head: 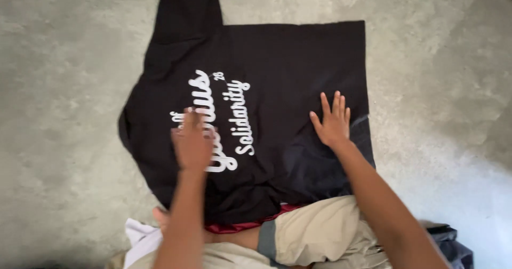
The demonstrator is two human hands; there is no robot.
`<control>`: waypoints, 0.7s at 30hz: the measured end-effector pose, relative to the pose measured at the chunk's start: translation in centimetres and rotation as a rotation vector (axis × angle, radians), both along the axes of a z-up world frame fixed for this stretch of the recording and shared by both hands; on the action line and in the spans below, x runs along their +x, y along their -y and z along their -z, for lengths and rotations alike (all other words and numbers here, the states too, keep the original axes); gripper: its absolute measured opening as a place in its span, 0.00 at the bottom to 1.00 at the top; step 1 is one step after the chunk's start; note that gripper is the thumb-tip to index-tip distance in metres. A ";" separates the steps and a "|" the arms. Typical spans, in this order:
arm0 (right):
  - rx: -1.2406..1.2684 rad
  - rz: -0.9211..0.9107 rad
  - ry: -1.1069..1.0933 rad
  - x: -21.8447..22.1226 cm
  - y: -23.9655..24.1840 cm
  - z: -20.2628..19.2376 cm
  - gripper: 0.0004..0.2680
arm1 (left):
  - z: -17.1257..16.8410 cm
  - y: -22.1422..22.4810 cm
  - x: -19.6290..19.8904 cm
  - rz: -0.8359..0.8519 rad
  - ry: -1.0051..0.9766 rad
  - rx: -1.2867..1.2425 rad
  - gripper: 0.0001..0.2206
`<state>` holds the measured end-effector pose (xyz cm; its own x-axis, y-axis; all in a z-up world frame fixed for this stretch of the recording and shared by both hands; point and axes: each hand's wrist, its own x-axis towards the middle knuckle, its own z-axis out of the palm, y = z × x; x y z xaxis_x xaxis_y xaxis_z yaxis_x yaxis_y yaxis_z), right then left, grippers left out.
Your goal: Folding a black shirt on the floor
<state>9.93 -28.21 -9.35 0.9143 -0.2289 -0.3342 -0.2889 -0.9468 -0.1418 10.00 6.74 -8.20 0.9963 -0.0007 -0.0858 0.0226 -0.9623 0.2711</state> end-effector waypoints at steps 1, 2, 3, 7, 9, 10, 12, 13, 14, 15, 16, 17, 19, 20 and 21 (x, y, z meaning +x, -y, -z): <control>-0.003 -0.008 -0.010 0.1 0.1 -0.1 0.24 | 0.3 -0.4 -0.4 -0.008 -0.010 -0.003 0.27; -0.050 -0.026 0.052 0.3 0.2 0.0 0.24 | 0.8 -0.9 -0.6 0.014 -0.037 -0.003 0.27; -0.085 -0.046 0.124 1.4 -0.4 0.5 0.23 | 1.2 -2.1 -0.2 0.034 -0.055 0.009 0.27; -0.082 -0.079 0.155 3.5 0.5 1.7 0.23 | 2.4 -1.9 1.9 0.052 0.055 0.048 0.26; -0.087 -0.102 0.190 6.6 1.0 1.5 0.23 | 1.2 -1.6 5.0 0.019 -0.059 0.016 0.27; -0.081 -0.116 0.185 8.0 1.1 1.5 0.23 | 1.2 -1.7 6.1 0.004 -0.065 0.019 0.27; -0.093 -0.101 0.184 9.1 1.6 1.9 0.24 | 1.8 -1.6 7.7 0.027 -0.026 0.000 0.26; -0.091 -0.103 0.163 9.7 1.6 1.7 0.24 | 1.6 -1.6 8.5 0.026 -0.047 0.001 0.26; -0.091 -0.107 0.162 10.3 1.6 1.6 0.24 | 1.4 -1.5 9.3 0.027 -0.098 0.022 0.27; -0.095 -0.111 0.171 11.3 1.7 1.4 0.23 | 1.3 -1.4 10.6 0.030 -0.138 0.042 0.27; -0.096 -0.112 0.161 11.6 1.9 1.5 0.23 | 1.3 -1.3 10.9 0.030 -0.148 0.040 0.27; -0.077 -0.126 0.174 12.3 2.1 1.5 0.23 | 1.1 -1.2 11.6 0.030 -0.148 0.031 0.27; -0.059 -0.138 0.184 13.5 2.2 1.3 0.23 | 0.7 -1.1 12.9 0.032 -0.150 0.022 0.27; -0.051 -0.162 0.193 13.9 2.1 1.0 0.24 | 0.5 -1.0 13.4 0.041 -0.132 0.028 0.26; -0.045 -0.183 0.202 14.3 1.9 0.6 0.24 | 0.2 -0.9 13.9 0.054 -0.114 0.033 0.26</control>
<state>24.25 -30.15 -9.96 0.9889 -0.0640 -0.1341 -0.0823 -0.9873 -0.1361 23.86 7.63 -8.38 0.9787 -0.0495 -0.1991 -0.0008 -0.9713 0.2379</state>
